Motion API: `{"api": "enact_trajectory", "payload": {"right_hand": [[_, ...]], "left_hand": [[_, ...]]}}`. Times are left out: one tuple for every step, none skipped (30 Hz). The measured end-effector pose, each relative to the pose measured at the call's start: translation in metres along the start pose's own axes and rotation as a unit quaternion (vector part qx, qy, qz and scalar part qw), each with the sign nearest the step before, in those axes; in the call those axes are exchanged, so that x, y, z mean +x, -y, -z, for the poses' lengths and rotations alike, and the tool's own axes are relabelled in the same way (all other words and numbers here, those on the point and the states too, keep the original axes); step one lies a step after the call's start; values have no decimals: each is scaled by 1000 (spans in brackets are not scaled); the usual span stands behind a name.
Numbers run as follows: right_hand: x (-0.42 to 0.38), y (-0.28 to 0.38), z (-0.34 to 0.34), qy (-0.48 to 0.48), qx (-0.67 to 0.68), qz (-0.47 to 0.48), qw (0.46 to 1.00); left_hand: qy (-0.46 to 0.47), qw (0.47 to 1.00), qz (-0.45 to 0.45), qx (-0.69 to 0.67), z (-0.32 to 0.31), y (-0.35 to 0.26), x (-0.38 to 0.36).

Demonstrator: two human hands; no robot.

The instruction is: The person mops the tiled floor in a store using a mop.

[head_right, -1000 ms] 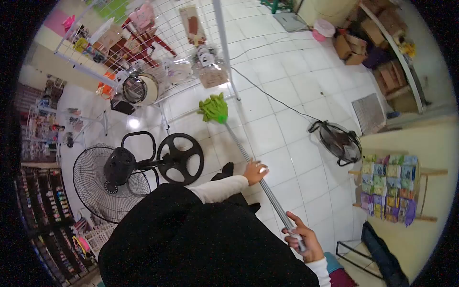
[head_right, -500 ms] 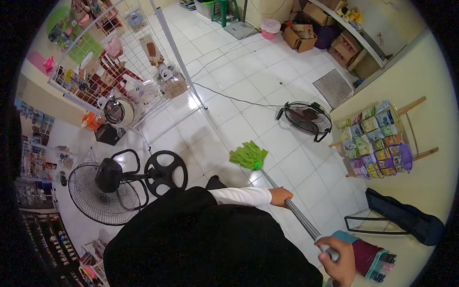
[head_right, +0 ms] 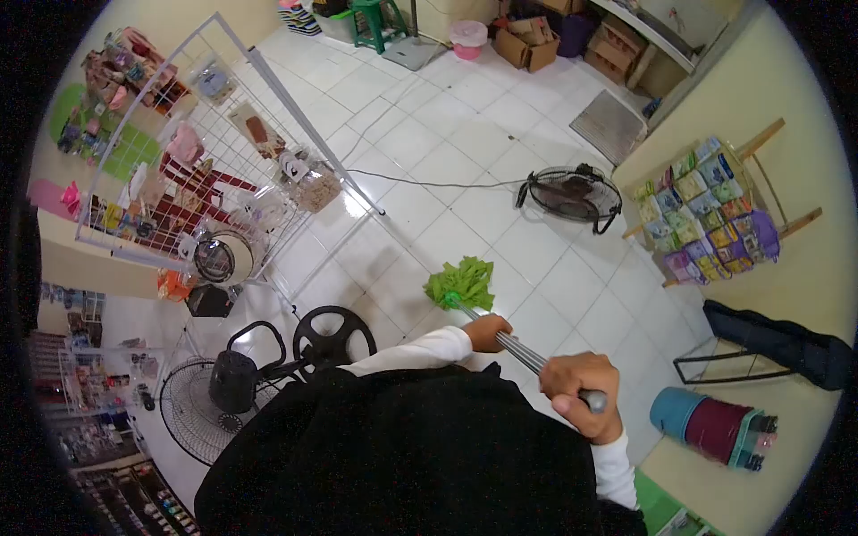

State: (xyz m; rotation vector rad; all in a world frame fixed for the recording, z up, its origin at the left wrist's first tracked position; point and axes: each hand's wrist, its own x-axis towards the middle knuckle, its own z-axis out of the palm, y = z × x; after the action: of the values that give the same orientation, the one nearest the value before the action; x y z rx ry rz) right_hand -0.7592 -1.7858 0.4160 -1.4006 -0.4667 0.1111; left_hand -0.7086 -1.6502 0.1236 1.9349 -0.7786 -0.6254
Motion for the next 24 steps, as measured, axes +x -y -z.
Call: {"api": "enact_trajectory", "payload": {"right_hand": [[9, -5, -9, 17, 8, 5, 1000], [17, -10, -18, 20, 15, 2, 1000], [24, -14, -24, 25, 23, 1, 999], [30, -18, -30, 29, 31, 0, 999], [32, -24, -34, 19, 44, -5, 999], [33, -34, -37, 10, 58, -9, 998], [37, -44, -39, 3, 72, -11, 997], [42, -55, -45, 8, 71, -22, 997], [48, -67, -53, 12, 71, -33, 997], [55, -80, -60, 16, 69, -42, 997], [64, -98, -65, 60, 63, -49, 995], [75, -114, -71, 102, 57, -56, 992], [91, -125, -81, 137, 40, -46, 989], [104, -135, -91, 173, 22, -36, 984], [108, -150, -99, 177, 11, -39, 983], [110, -169, -105, 180, 0, -41, 983], [111, -180, -109, 184, -11, -44, 982], [108, -182, -114, 144, -8, -45, 989], [101, -183, -119, 105, -5, -46, 993], [99, -183, -123, 68, -2, -47, 997], [101, -178, -121, 53, -8, -44, 998], [102, -163, -116, 38, -13, -42, 998], [104, -146, -112, 21, -19, -40, 999], [110, -127, -107, 23, -23, -63, 997]], "left_hand": [[9, 1000, 22, 0, 18, -4, -11], [14, 999, 31, 2, 29, 1, -19], [17, 999, 40, 5, 40, 6, -25], [9, 999, 51, 13, 50, 11, -33], [1, 998, 61, 20, 59, 15, -42], [-9, 997, 71, 27, 68, 21, -50], [-12, 996, 79, 34, 80, 32, -58], [-16, 995, 88, 42, 91, 45, -67], [-19, 994, 98, 49, 102, 60, -78], [-27, 992, 101, 69, 111, 83, -87], [-36, 990, 102, 90, 122, 110, -94], [-61, 989, 97, 93, 135, 132, -104], [-82, 988, 93, 94, 147, 152, -116], [-68, 986, 109, 102, 164, 166, -125], [-55, 985, 123, 111, 179, 177, -133], [-71, 978, 115, 159, 188, 189, -140], [-87, 969, 106, 206, 193, 199, -146], [-102, 957, 98, 252, 195, 207, -150], [-109, 961, 101, 233, 190, 213, -150], [-118, 964, 105, 213, 180, 217, -147], [-127, 967, 109, 193, 172, 217, -142], [-117, 971, 117, 170, 168, 209, -132], [-106, 976, 124, 147, 162, 200, -118], [-123, 980, 99, 120, 163, 181, -104]]}}
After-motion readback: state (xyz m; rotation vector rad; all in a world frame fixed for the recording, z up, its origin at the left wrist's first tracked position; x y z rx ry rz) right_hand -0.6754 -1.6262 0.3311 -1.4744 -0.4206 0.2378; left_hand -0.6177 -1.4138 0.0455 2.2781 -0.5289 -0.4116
